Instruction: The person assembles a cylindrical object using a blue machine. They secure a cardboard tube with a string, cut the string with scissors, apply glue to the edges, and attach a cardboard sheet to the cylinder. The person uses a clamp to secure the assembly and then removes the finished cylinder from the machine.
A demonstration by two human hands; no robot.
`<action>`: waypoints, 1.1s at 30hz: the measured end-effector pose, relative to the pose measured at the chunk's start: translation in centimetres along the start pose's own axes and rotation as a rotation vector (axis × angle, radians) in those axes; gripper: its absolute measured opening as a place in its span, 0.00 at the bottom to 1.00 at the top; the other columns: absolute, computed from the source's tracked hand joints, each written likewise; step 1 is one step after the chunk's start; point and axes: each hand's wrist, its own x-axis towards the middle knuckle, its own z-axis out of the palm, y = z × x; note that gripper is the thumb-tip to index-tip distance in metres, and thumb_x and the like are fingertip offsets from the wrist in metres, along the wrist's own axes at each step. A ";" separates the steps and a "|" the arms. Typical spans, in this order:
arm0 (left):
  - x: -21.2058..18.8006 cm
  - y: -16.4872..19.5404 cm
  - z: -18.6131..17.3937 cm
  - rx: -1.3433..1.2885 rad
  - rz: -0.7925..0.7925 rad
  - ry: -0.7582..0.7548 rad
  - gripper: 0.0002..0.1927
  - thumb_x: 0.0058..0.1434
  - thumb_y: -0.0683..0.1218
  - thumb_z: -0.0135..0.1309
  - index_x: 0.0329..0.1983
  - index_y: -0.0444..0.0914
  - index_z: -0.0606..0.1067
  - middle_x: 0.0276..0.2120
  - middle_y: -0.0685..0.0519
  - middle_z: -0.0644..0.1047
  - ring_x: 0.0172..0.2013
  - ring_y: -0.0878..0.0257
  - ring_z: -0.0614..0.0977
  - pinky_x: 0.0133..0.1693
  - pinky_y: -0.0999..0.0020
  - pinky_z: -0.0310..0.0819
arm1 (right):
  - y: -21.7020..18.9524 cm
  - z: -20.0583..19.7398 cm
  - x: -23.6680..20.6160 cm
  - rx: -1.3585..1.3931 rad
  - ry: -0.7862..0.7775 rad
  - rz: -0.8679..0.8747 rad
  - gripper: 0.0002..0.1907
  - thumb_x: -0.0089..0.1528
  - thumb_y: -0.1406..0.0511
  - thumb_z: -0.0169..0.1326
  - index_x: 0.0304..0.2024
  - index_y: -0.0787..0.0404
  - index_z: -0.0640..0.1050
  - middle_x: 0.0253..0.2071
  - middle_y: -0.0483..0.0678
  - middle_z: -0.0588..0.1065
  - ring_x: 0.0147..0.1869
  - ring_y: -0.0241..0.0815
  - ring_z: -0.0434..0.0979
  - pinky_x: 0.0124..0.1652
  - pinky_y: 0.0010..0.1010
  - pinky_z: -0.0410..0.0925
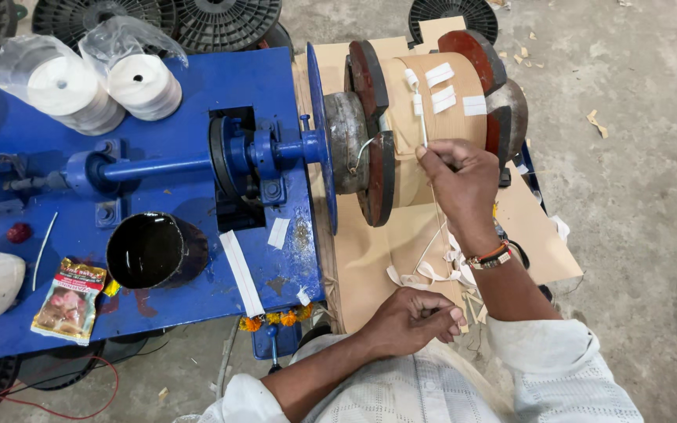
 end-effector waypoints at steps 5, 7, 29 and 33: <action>-0.2 0.6 0.2 -0.023 0.018 -0.020 0.15 0.75 0.47 0.52 0.44 0.29 0.78 0.34 0.51 0.81 0.35 0.68 0.82 0.42 0.72 0.80 | -0.7 0.6 1.7 -0.066 0.027 -0.002 0.05 0.62 0.69 0.64 0.37 0.66 0.85 0.25 0.40 0.78 0.26 0.24 0.72 0.27 0.19 0.64; -0.2 0.7 0.3 -0.025 0.015 -0.028 0.15 0.75 0.47 0.52 0.44 0.29 0.78 0.34 0.51 0.80 0.35 0.68 0.82 0.42 0.72 0.80 | -0.9 0.7 2.3 -0.128 0.031 -0.002 0.05 0.61 0.68 0.65 0.36 0.65 0.85 0.25 0.39 0.79 0.27 0.24 0.72 0.27 0.18 0.64; -0.2 2.0 0.5 0.006 -0.063 -0.069 0.17 0.75 0.50 0.51 0.42 0.31 0.79 0.33 0.52 0.81 0.34 0.69 0.82 0.41 0.72 0.80 | 0.6 -1.0 2.1 0.268 -0.177 0.186 0.06 0.67 0.69 0.58 0.38 0.69 0.81 0.30 0.46 0.79 0.31 0.31 0.76 0.34 0.22 0.71; -0.1 1.8 0.6 -0.002 -0.048 -0.068 0.17 0.75 0.51 0.51 0.42 0.30 0.79 0.33 0.52 0.81 0.34 0.69 0.82 0.40 0.72 0.80 | 1.1 -1.4 2.6 0.316 -0.207 0.242 0.05 0.66 0.70 0.57 0.37 0.68 0.80 0.30 0.46 0.78 0.31 0.32 0.77 0.34 0.23 0.72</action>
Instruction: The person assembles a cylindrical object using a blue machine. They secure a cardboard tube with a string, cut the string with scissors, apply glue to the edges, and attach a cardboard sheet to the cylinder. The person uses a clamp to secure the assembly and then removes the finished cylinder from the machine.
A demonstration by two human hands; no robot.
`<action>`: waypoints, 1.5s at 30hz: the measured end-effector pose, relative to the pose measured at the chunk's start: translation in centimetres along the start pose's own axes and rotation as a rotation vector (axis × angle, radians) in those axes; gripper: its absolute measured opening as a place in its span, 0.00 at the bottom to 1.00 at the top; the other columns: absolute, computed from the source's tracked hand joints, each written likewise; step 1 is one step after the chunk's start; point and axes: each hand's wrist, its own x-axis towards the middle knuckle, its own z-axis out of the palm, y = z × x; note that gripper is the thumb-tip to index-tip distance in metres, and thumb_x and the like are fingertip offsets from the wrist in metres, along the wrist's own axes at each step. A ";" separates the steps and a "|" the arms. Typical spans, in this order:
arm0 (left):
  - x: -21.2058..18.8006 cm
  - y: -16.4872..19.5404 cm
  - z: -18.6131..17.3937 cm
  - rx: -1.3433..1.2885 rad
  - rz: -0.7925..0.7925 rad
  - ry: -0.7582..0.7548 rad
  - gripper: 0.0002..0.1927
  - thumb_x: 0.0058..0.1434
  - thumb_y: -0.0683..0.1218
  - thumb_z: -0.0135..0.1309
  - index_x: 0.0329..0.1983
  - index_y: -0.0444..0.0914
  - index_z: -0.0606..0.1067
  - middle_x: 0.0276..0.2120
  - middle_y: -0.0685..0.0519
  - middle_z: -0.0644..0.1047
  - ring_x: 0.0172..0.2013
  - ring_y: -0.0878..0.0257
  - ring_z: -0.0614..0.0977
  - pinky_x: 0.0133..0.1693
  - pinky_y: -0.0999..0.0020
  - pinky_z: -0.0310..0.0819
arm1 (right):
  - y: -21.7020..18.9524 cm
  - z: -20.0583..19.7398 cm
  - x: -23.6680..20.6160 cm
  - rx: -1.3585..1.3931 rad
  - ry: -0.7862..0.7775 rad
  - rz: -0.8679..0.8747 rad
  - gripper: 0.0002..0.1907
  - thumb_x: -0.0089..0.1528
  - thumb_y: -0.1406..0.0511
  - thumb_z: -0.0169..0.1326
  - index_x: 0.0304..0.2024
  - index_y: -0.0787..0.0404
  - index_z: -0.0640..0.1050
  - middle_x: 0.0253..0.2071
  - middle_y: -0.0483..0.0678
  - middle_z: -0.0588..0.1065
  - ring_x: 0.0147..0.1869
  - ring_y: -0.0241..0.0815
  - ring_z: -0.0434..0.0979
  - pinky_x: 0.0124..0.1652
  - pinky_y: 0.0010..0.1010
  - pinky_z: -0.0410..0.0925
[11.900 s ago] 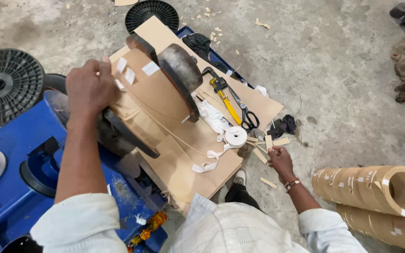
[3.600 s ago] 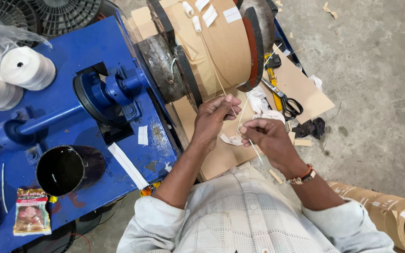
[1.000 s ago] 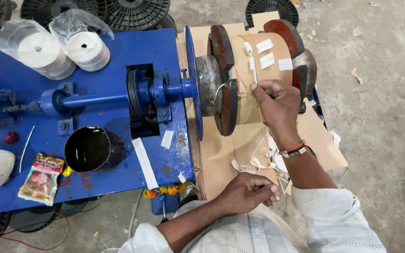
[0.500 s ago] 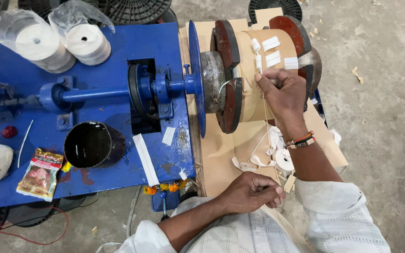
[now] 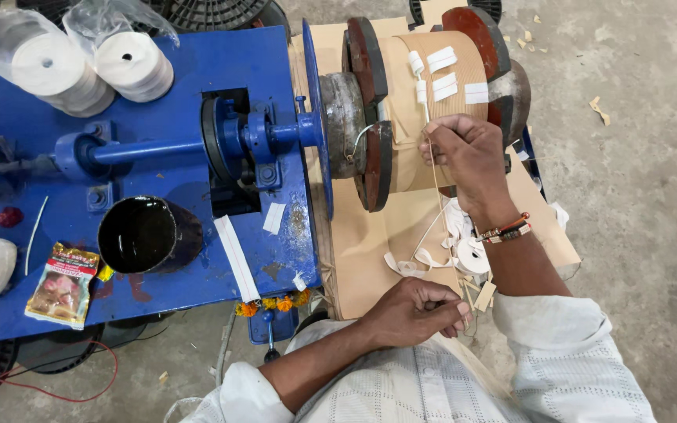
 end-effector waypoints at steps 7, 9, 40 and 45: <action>-0.2 0.7 0.1 0.012 0.009 0.013 0.17 0.75 0.51 0.51 0.42 0.31 0.79 0.33 0.52 0.80 0.33 0.69 0.81 0.40 0.72 0.80 | -0.5 -0.3 -3.3 -0.484 0.026 -0.467 0.12 0.67 0.73 0.56 0.54 0.66 0.77 0.49 0.48 0.79 0.50 0.38 0.80 0.48 0.28 0.74; -0.5 1.1 0.2 -0.002 0.021 -0.002 0.17 0.75 0.50 0.51 0.43 0.31 0.79 0.33 0.52 0.80 0.34 0.70 0.81 0.40 0.72 0.79 | -1.0 -0.9 -4.8 -0.830 -0.104 -0.844 0.13 0.65 0.74 0.58 0.52 0.64 0.79 0.54 0.50 0.78 0.58 0.47 0.79 0.55 0.34 0.74; 8.7 11.7 -7.9 1.619 0.961 0.933 0.10 0.63 0.40 0.63 0.47 0.36 0.80 0.48 0.51 0.80 0.51 0.56 0.79 0.58 0.54 0.70 | -8.7 -7.0 4.4 -0.647 -0.739 -0.766 0.31 0.49 0.61 0.66 0.56 0.63 0.78 0.56 0.52 0.79 0.58 0.49 0.81 0.56 0.39 0.72; 8.8 12.1 -7.6 1.644 0.921 0.912 0.09 0.62 0.40 0.62 0.45 0.35 0.80 0.45 0.51 0.81 0.49 0.56 0.80 0.55 0.56 0.71 | -8.8 -4.3 11.4 -1.041 -0.591 -1.092 0.22 0.60 0.67 0.53 0.57 0.62 0.80 0.56 0.51 0.79 0.60 0.53 0.78 0.56 0.43 0.69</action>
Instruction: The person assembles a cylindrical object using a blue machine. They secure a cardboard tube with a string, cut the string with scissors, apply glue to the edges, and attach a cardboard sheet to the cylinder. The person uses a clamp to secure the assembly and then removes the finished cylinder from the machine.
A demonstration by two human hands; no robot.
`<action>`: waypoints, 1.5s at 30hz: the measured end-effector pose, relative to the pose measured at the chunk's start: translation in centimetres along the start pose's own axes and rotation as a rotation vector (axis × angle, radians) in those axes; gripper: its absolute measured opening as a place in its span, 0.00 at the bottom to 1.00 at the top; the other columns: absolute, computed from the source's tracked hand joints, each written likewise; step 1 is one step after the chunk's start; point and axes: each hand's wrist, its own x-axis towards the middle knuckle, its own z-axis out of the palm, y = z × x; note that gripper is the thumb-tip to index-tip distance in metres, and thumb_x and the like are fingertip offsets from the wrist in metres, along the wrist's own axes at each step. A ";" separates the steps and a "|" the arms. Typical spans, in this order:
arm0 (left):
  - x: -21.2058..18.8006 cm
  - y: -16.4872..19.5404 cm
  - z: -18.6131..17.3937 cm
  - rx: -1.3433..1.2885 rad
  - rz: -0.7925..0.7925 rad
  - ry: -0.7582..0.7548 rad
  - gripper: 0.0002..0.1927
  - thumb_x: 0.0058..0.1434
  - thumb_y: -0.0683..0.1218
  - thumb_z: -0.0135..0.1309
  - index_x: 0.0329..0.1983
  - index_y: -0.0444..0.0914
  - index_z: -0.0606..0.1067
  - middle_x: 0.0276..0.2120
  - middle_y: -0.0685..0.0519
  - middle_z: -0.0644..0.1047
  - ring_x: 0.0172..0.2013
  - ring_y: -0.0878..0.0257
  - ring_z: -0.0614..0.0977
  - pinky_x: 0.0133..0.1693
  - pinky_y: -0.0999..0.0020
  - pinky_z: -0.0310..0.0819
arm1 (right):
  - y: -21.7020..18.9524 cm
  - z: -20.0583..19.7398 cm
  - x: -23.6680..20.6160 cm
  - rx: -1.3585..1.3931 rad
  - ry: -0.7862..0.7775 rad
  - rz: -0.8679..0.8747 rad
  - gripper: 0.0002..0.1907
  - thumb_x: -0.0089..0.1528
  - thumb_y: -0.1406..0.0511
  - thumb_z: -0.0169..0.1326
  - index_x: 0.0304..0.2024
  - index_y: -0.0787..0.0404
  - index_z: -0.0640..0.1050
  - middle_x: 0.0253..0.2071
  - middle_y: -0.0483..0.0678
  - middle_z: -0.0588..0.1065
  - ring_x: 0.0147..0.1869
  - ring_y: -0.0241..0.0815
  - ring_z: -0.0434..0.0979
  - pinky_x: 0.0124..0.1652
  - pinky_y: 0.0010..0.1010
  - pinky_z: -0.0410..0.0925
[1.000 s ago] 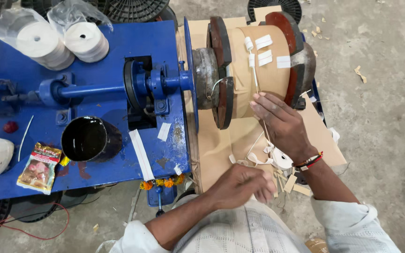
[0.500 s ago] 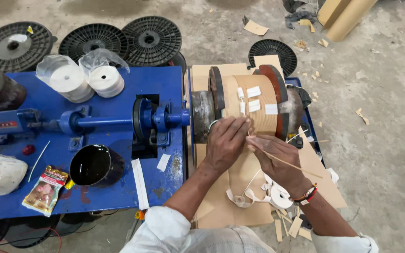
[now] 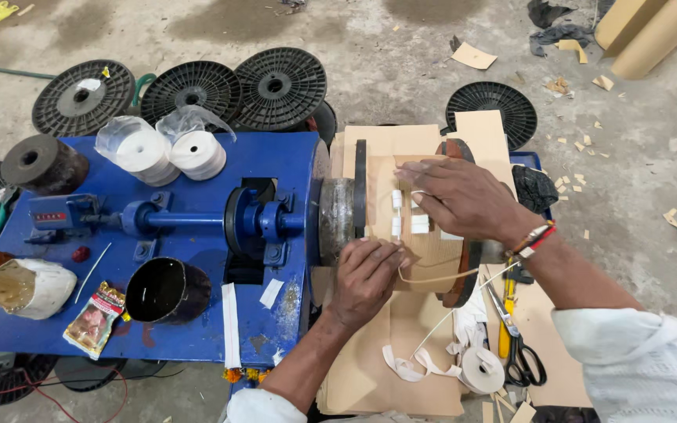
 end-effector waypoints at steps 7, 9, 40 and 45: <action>0.2 -0.2 0.0 0.016 -0.025 0.012 0.08 0.63 0.41 0.63 0.44 0.36 0.80 0.46 0.53 0.81 0.49 0.57 0.80 0.56 0.55 0.70 | 0.7 0.7 0.6 0.053 -0.124 0.083 0.19 0.57 0.68 0.53 0.51 0.58 0.82 0.54 0.47 0.80 0.58 0.48 0.79 0.53 0.39 0.71; 0.2 -0.3 -0.1 -0.001 -0.012 0.010 0.08 0.64 0.41 0.63 0.45 0.36 0.80 0.47 0.53 0.81 0.49 0.58 0.80 0.57 0.56 0.71 | 0.3 0.5 1.0 0.043 -0.139 0.091 0.20 0.56 0.68 0.53 0.50 0.57 0.83 0.53 0.46 0.81 0.57 0.47 0.79 0.53 0.39 0.71; -1.4 -1.8 -0.1 -0.157 0.068 0.051 0.08 0.66 0.41 0.61 0.44 0.32 0.81 0.48 0.47 0.81 0.48 0.57 0.79 0.53 0.60 0.73 | 1.4 0.2 4.1 -0.061 -0.831 0.543 0.28 0.59 0.44 0.55 0.22 0.60 0.82 0.12 0.53 0.72 0.15 0.47 0.68 0.23 0.41 0.63; -2.1 -2.0 0.1 -0.103 0.092 0.023 0.07 0.67 0.41 0.61 0.44 0.32 0.82 0.47 0.48 0.80 0.47 0.59 0.79 0.49 0.62 0.72 | 0.9 0.5 3.7 0.030 -0.803 0.568 0.29 0.63 0.45 0.55 0.21 0.61 0.83 0.13 0.53 0.73 0.15 0.47 0.66 0.23 0.42 0.62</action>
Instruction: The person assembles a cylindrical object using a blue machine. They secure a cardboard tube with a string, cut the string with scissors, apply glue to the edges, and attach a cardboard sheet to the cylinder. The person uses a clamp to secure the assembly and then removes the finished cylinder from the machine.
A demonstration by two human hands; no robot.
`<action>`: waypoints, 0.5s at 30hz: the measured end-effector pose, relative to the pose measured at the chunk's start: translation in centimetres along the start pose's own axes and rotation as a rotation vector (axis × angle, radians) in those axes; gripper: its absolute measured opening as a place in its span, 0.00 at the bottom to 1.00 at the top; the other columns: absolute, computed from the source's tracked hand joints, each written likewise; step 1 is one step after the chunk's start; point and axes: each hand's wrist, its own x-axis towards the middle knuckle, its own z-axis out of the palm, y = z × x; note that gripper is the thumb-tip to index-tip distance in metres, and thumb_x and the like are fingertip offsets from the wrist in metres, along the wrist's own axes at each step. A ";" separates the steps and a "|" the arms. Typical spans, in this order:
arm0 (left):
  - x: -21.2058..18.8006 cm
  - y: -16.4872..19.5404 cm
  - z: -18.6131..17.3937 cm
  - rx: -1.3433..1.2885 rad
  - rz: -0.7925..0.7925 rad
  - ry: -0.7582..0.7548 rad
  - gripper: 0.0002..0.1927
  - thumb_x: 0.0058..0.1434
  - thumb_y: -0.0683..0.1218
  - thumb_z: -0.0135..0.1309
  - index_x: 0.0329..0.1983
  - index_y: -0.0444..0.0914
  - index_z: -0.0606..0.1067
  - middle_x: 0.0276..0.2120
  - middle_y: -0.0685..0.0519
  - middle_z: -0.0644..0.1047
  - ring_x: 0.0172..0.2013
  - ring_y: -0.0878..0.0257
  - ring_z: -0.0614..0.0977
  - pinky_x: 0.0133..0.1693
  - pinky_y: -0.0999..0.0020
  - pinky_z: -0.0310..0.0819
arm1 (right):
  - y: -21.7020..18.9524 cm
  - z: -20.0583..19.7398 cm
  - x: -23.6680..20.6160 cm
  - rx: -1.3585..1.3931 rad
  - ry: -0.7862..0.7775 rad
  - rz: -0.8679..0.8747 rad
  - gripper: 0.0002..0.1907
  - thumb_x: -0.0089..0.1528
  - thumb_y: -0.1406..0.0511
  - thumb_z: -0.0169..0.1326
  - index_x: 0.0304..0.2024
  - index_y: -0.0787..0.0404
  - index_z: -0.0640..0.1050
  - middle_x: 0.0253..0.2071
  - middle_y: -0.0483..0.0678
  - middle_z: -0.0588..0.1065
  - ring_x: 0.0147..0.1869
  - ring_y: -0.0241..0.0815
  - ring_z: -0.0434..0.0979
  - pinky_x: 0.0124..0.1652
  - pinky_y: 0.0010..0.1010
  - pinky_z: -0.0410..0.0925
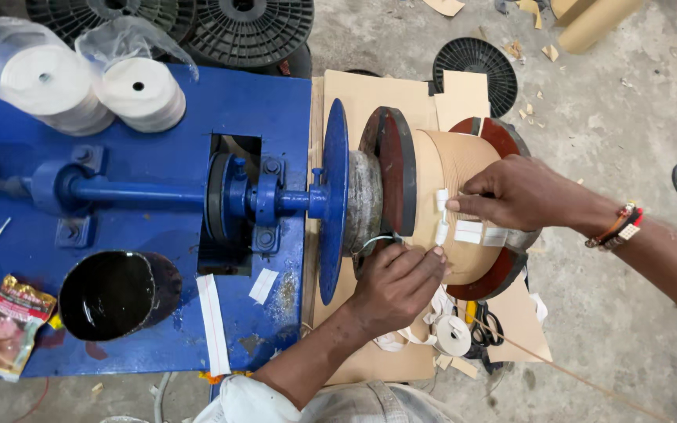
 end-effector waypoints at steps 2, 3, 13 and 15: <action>-0.2 0.1 0.0 0.008 0.010 0.013 0.06 0.68 0.42 0.61 0.44 0.33 0.82 0.49 0.49 0.81 0.48 0.60 0.80 0.49 0.63 0.72 | -0.3 0.2 -0.3 0.076 0.033 0.009 0.22 0.61 0.49 0.54 0.26 0.57 0.84 0.12 0.49 0.72 0.14 0.42 0.65 0.21 0.39 0.61; -0.3 0.1 0.0 0.019 0.017 0.022 0.06 0.68 0.42 0.61 0.44 0.34 0.81 0.49 0.49 0.81 0.48 0.61 0.80 0.49 0.63 0.72 | -0.4 0.2 -0.4 0.111 0.053 0.008 0.18 0.60 0.51 0.54 0.29 0.55 0.85 0.11 0.47 0.72 0.13 0.39 0.65 0.20 0.38 0.60; -1.7 0.3 0.5 0.066 0.002 0.000 0.06 0.71 0.44 0.60 0.46 0.37 0.83 0.54 0.52 0.80 0.50 0.63 0.77 0.52 0.64 0.70 | 1.2 1.5 -2.5 0.287 0.132 -0.029 0.27 0.64 0.57 0.58 0.15 0.67 0.74 0.10 0.42 0.59 0.16 0.30 0.54 0.18 0.35 0.52; -2.1 0.2 0.7 0.073 0.009 -0.010 0.07 0.70 0.45 0.59 0.46 0.38 0.83 0.55 0.52 0.80 0.52 0.63 0.78 0.54 0.64 0.71 | 1.5 1.2 -2.7 0.219 0.122 -0.017 0.25 0.63 0.55 0.58 0.17 0.63 0.78 0.06 0.41 0.66 0.12 0.33 0.58 0.17 0.36 0.56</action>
